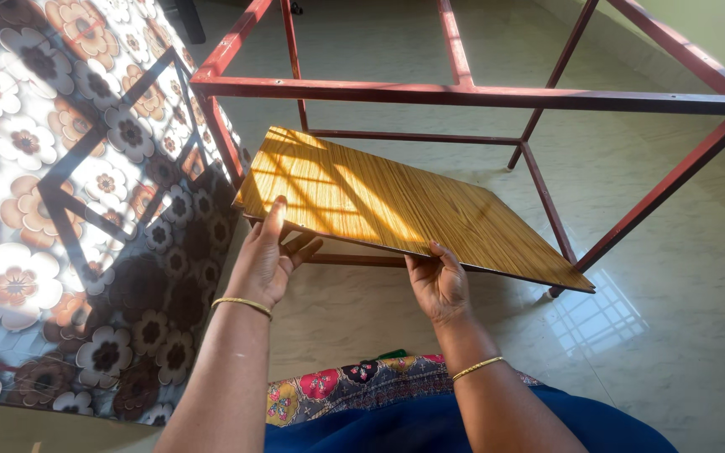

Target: The person assembles a metal-framed furniture piece by inserting a wooden shelf into the frame, adjusting its position, and handling a floral-patterned panel. The person uses a screwdriver to secure components.

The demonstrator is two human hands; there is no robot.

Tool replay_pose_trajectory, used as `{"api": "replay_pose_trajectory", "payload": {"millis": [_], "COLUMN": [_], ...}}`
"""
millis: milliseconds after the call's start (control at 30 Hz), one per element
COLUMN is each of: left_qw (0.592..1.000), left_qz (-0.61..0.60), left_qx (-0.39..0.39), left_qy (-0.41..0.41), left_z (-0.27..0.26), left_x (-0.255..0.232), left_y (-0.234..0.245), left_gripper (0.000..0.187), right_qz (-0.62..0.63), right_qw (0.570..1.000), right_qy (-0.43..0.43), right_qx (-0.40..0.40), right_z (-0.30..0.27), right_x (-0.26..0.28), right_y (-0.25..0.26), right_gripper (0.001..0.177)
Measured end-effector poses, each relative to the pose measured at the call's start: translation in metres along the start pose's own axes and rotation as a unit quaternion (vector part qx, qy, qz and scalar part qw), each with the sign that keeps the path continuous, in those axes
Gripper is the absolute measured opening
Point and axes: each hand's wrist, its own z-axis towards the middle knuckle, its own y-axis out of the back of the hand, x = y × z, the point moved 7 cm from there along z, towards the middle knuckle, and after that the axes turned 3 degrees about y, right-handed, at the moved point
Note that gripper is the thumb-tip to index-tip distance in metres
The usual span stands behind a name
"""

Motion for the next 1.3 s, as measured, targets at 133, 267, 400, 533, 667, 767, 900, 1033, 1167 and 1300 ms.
{"api": "replay_pose_trajectory", "payload": {"millis": [133,267,400,533,667,767,900,1033,1167,1300], "left_qw": [0.999,0.99,0.972,0.975,0.973,0.975,0.992,0.989,0.992,0.994], "left_qz": [0.0,0.126,0.22,0.204,0.213,0.205,0.106,0.128,0.092,0.073], "left_qx": [-0.023,-0.06,-0.079,-0.079,-0.083,-0.063,-0.001,-0.012,-0.013,-0.004], "left_qy": [-0.03,-0.021,-0.025,-0.039,-0.029,-0.053,-0.074,-0.076,-0.084,-0.084], "left_z": [0.008,0.014,0.017,0.021,0.024,0.02,0.001,-0.033,-0.072,-0.112], "left_x": [0.003,0.005,0.007,0.01,0.015,0.017,0.025,0.034,0.04,0.049], "left_y": [-0.004,0.003,0.005,0.007,0.012,0.012,0.008,0.016,0.019,0.023], "left_gripper": [0.043,0.04,0.046,0.047,0.047,0.046,0.046,0.048,0.049,0.05], "right_qz": [-0.197,-0.463,-0.889,-0.94,-0.961,-0.961,-0.958,-0.96,-0.953,-0.938], "right_qw": [0.98,0.879,0.445,0.32,0.234,0.237,0.238,0.214,0.217,0.264], "right_qy": [-0.013,-0.076,-0.038,-0.039,-0.014,-0.058,-0.066,-0.108,-0.161,-0.181], "right_qx": [0.03,0.082,0.104,0.114,0.144,0.128,0.146,0.142,0.135,0.137], "right_z": [-0.004,-0.024,0.0,0.025,0.022,0.02,0.006,-0.022,-0.049,-0.067], "right_x": [0.008,0.01,0.002,-0.009,-0.009,-0.006,-0.004,-0.001,0.003,0.012], "right_y": [0.013,0.034,0.037,0.032,0.029,0.034,0.033,0.038,0.049,0.075], "right_gripper": [0.064,0.118,0.111,0.092,0.093,0.093,0.092,0.094,0.094,0.092]}}
